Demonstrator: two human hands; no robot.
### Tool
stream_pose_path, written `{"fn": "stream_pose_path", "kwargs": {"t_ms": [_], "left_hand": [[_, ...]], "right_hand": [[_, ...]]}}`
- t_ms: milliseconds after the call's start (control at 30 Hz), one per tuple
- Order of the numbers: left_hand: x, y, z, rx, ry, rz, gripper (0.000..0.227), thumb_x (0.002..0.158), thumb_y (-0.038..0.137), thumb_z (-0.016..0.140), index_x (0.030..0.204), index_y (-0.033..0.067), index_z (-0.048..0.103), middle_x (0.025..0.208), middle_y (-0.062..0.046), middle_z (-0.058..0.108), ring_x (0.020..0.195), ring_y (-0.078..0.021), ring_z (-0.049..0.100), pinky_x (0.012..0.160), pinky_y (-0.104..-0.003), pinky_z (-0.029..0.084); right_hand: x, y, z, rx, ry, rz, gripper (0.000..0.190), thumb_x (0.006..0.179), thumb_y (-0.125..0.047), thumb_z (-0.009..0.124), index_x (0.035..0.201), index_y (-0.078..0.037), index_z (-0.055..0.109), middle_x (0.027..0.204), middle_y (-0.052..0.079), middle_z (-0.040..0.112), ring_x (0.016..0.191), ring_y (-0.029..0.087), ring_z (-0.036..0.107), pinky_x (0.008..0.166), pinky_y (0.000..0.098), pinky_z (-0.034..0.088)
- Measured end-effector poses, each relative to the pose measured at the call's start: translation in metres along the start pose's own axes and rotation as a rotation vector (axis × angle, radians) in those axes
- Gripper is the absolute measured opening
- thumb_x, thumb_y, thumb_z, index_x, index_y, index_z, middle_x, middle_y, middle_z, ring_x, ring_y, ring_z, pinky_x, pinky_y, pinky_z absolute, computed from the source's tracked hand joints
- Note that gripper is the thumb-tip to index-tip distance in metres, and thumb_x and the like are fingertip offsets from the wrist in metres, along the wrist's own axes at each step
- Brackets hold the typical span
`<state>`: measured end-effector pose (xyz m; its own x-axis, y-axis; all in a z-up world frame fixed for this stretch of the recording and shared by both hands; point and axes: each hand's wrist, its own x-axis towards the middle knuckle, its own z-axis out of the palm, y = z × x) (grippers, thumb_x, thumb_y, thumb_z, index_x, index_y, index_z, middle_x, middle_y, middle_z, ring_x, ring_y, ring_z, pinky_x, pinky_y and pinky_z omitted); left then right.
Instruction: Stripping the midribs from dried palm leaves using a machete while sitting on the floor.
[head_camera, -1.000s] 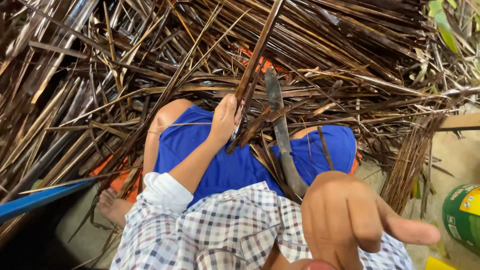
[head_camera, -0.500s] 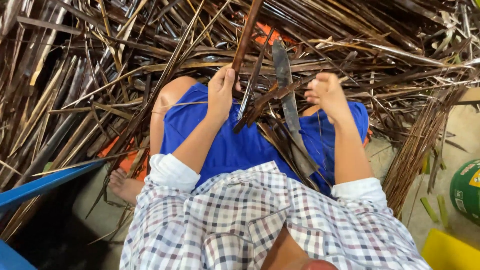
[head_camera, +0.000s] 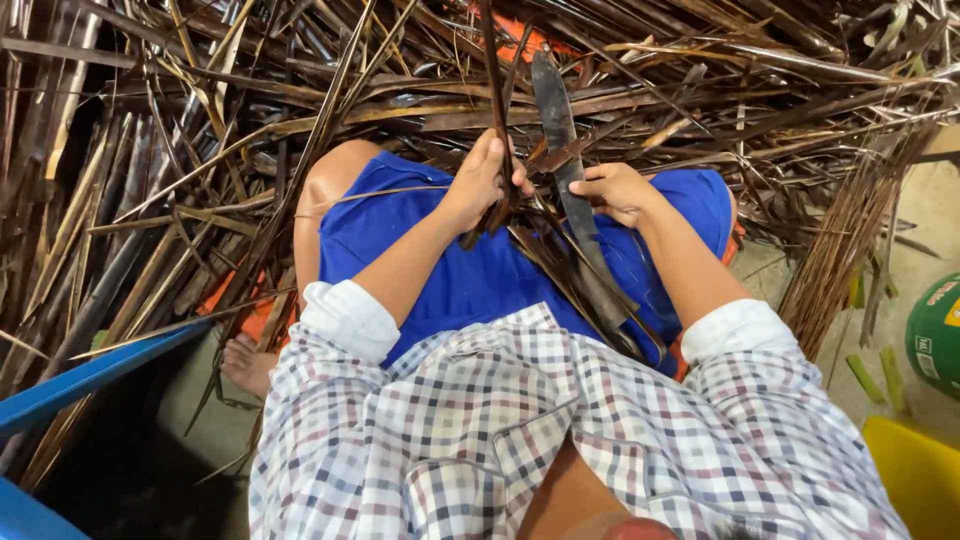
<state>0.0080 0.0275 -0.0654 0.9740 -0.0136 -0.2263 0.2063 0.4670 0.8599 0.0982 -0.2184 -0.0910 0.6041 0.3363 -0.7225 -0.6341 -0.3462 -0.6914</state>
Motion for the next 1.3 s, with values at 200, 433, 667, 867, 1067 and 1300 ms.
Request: {"fn": "stream_pose_path", "kwargs": {"t_ms": [200,433,667,867,1067,1300], "left_hand": [[-0.003,0.004,0.005,0.113,-0.064,-0.111,0.028,0.112,0.045,0.028,0.111,0.0185,0.039,0.108,-0.016,0.075,0.105,-0.0289,0.076,0.088,-0.042,0.063],[-0.002,0.001,0.009,-0.059,-0.152,0.033,0.033,0.115,0.036,0.038,0.132,0.0099,0.049,0.142,-0.014,0.052,0.129,-0.0390,0.062,0.106,-0.050,0.053],[-0.026,0.034,0.033,-0.143,-0.063,0.078,0.026,0.107,0.031,0.060,0.112,0.0060,0.064,0.117,-0.007,0.069,0.109,-0.0232,0.072,0.094,-0.037,0.062],[0.021,-0.037,-0.025,-0.114,0.102,0.182,0.018,0.106,0.022,0.062,0.095,0.0064,0.063,0.096,-0.003,0.069,0.090,-0.0154,0.072,0.086,-0.035,0.063],[-0.009,0.048,-0.013,0.063,0.311,0.503,0.014,0.106,0.019,0.062,0.094,0.0117,0.066,0.089,0.001,0.066,0.086,-0.0087,0.061,0.086,-0.029,0.054],[-0.028,0.082,-0.073,0.845,0.551,0.579,0.039,0.110,0.039,0.044,0.103,0.0043,0.061,0.125,-0.013,0.049,0.120,-0.0271,0.050,0.104,-0.041,0.041]], "right_hand": [[-0.019,-0.002,0.001,0.153,-0.109,-0.179,0.028,0.091,-0.004,0.080,0.106,-0.011,0.057,0.079,-0.005,0.053,0.068,0.012,0.067,0.059,0.0260,0.060],[-0.126,-0.064,0.048,0.098,-0.097,-0.570,0.026,0.100,-0.004,0.069,0.119,-0.006,0.052,0.102,0.005,0.059,0.090,0.012,0.067,0.072,0.0299,0.061],[-0.085,-0.028,0.025,-0.258,0.029,-0.733,0.018,0.107,-0.010,0.059,0.123,-0.004,0.054,0.104,0.009,0.056,0.090,0.018,0.066,0.068,0.0313,0.058],[-0.114,-0.055,0.047,-0.649,0.113,-0.810,0.027,0.108,-0.011,0.052,0.130,0.005,0.052,0.118,0.026,0.057,0.118,0.049,0.060,0.096,0.0592,0.052],[-0.126,-0.073,0.056,-0.676,0.190,-0.737,0.052,0.101,-0.004,0.056,0.150,0.003,0.039,0.137,0.039,0.051,0.132,0.057,0.048,0.108,0.0654,0.043],[-0.089,-0.050,0.019,-0.540,0.263,-0.333,0.069,0.094,-0.025,0.056,0.157,-0.012,0.031,0.152,0.012,0.047,0.132,0.029,0.050,0.103,0.0421,0.039]]}}
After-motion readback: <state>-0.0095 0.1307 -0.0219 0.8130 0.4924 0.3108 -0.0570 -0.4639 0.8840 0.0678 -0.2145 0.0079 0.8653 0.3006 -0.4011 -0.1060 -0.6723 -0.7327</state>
